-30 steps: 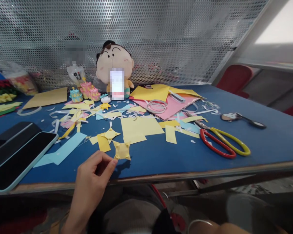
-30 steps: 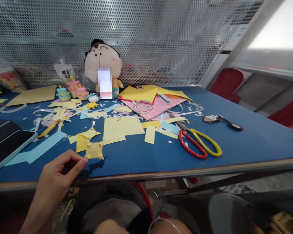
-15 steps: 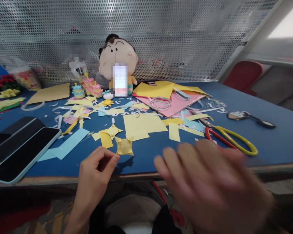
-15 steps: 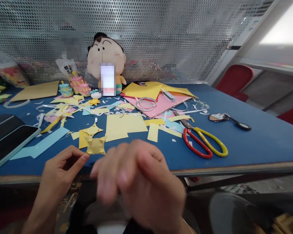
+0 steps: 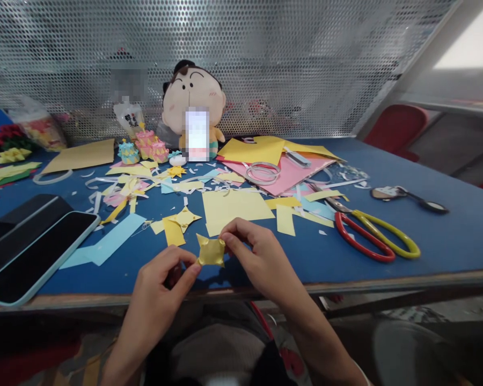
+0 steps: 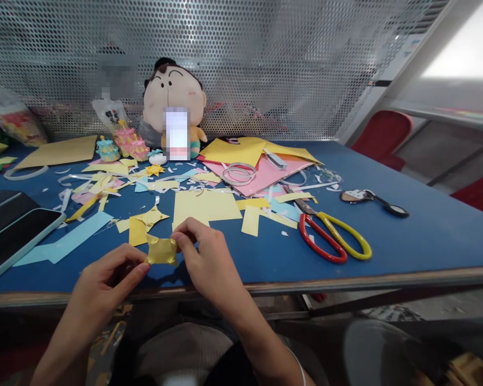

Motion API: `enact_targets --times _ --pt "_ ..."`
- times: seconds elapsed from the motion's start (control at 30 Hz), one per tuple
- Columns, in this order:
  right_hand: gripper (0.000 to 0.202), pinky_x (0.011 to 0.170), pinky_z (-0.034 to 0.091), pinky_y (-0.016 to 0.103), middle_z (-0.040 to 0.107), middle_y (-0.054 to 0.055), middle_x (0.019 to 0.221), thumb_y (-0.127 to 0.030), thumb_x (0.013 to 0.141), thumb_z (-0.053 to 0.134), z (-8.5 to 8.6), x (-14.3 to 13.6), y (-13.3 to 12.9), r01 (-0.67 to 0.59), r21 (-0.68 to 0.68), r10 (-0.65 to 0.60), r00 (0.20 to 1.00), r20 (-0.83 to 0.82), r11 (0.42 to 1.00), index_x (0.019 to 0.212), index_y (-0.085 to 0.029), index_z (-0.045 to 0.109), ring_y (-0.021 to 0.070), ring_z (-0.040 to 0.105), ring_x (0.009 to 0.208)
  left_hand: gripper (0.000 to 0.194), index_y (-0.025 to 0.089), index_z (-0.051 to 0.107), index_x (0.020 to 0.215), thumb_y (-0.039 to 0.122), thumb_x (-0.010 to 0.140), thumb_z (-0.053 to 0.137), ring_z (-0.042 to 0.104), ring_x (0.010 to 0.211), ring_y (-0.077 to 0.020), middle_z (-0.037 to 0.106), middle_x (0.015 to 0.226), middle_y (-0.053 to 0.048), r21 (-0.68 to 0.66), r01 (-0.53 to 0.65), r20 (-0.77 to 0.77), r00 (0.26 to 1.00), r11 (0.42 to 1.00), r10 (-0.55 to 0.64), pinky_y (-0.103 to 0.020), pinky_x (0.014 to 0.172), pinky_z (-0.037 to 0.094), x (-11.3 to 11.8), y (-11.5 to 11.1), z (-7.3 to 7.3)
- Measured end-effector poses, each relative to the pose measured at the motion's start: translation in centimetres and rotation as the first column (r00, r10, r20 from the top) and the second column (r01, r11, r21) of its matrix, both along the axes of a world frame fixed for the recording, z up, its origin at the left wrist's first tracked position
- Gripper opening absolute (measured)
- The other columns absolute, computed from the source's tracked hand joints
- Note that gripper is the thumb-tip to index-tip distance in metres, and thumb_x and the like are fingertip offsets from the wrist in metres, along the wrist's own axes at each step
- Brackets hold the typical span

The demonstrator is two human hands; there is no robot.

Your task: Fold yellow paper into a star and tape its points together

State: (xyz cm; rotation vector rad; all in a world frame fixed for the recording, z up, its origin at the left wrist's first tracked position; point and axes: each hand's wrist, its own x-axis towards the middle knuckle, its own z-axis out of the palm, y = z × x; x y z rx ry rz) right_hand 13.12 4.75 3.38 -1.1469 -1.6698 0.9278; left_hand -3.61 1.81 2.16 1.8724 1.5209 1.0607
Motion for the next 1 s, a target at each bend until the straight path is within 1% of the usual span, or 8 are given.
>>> enact_targets --times 0.13,0.3,0.4,0.53,0.6,0.73,0.87,1.0 --pt "0.016 0.058 0.039 0.025 0.058 -0.001 0.062 -0.022 0.081 0.045 -0.2 -0.1 0.2 -0.007 -0.010 0.007 1.000 -0.004 1.000 0.066 -0.020 0.052 0.0121 0.053 0.060 0.017 0.020 0.063 0.070 0.030 0.081 0.054 0.043 0.053 -0.0094 0.053 0.063 0.003 0.016 0.023 -0.016 1.000 1.000 -0.023 -0.021 0.051 0.033 -0.1 0.0 -0.2" --pt "0.001 0.057 0.040 0.024 0.060 -0.002 0.063 -0.021 0.075 0.051 -0.3 -0.3 0.1 -0.026 -0.077 0.011 0.981 -0.192 0.997 0.075 -0.020 0.052 0.0117 0.057 0.059 0.018 0.021 0.065 0.070 0.030 0.081 0.054 0.046 0.055 -0.0099 0.056 0.066 0.002 0.012 0.025 -0.012 1.000 1.000 -0.025 -0.021 0.052 0.034 -0.1 0.1 -0.3" --pt "0.005 0.053 0.038 0.023 0.057 -0.004 0.057 -0.021 0.074 0.053 -0.3 -0.4 0.0 -0.016 -0.106 -0.010 0.970 -0.241 0.994 0.078 -0.021 0.051 0.0110 0.055 0.054 0.019 0.021 0.067 0.073 0.030 0.081 0.053 0.052 0.061 -0.0116 0.060 0.071 0.000 -0.010 0.068 0.002 0.998 0.998 -0.068 -0.021 0.055 0.037 -0.2 0.1 -0.3" --pt "0.006 0.052 0.038 0.023 0.054 -0.005 0.055 -0.021 0.073 0.054 -0.3 -0.6 0.0 -0.032 -0.108 0.002 0.963 -0.270 0.994 0.078 -0.020 0.050 0.0110 0.055 0.054 0.023 0.020 0.066 0.069 0.030 0.082 0.051 0.055 0.067 -0.0137 0.061 0.070 -0.001 -0.048 0.157 0.035 0.987 0.986 -0.156 -0.022 0.059 0.039 -0.5 0.1 -0.2" --pt "0.007 0.052 0.038 0.023 0.055 -0.004 0.056 -0.023 0.074 0.054 -0.5 -0.7 0.0 -0.047 -0.117 0.012 0.958 -0.287 0.992 0.078 -0.020 0.050 0.0110 0.055 0.054 0.022 0.019 0.067 0.070 0.031 0.081 0.051 0.054 0.065 -0.0138 0.061 0.070 -0.001 -0.058 0.152 0.056 0.987 0.987 -0.149 -0.022 0.058 0.039 -0.6 0.2 -0.1" --pt "0.021 0.060 0.045 0.025 0.058 -0.004 0.063 -0.034 0.078 0.054 -0.7 -0.7 -0.2 -0.122 -0.174 0.038 0.905 -0.423 0.977 0.093 -0.022 0.047 0.0115 0.058 0.060 0.023 0.018 0.067 0.068 0.031 0.078 0.051 0.057 0.067 -0.0160 0.059 0.065 -0.002 -0.073 0.099 0.066 0.993 0.992 -0.094 -0.023 0.057 0.040 -0.6 0.3 0.4" --pt "0.044 0.065 0.047 0.025 0.059 -0.003 0.076 -0.028 0.067 0.067 -0.8 -1.0 -0.8 -0.254 -0.234 0.110 0.861 -0.496 0.938 0.103 -0.024 0.042 0.0124 0.060 0.070 0.022 0.018 0.068 0.071 0.031 0.077 0.051 0.055 0.061 -0.0143 0.063 0.067 -0.002 -0.062 0.086 0.075 0.994 0.994 -0.081 -0.023 0.056 0.040 -0.3 0.2 0.5" --pt "0.039 0.064 0.045 0.026 0.055 -0.006 0.066 -0.021 0.067 0.063 -0.9 -1.6 -1.0 -0.170 -0.208 0.067 0.901 -0.428 0.963 0.101 -0.023 0.042 0.0120 0.056 0.065 0.021 0.019 0.068 0.075 0.031 0.079 0.052 0.053 0.061 -0.0132 0.062 0.069 -0.001 -0.040 0.084 0.076 0.994 0.996 -0.081 -0.022 0.054 0.038 -0.4 0.0 -0.2"
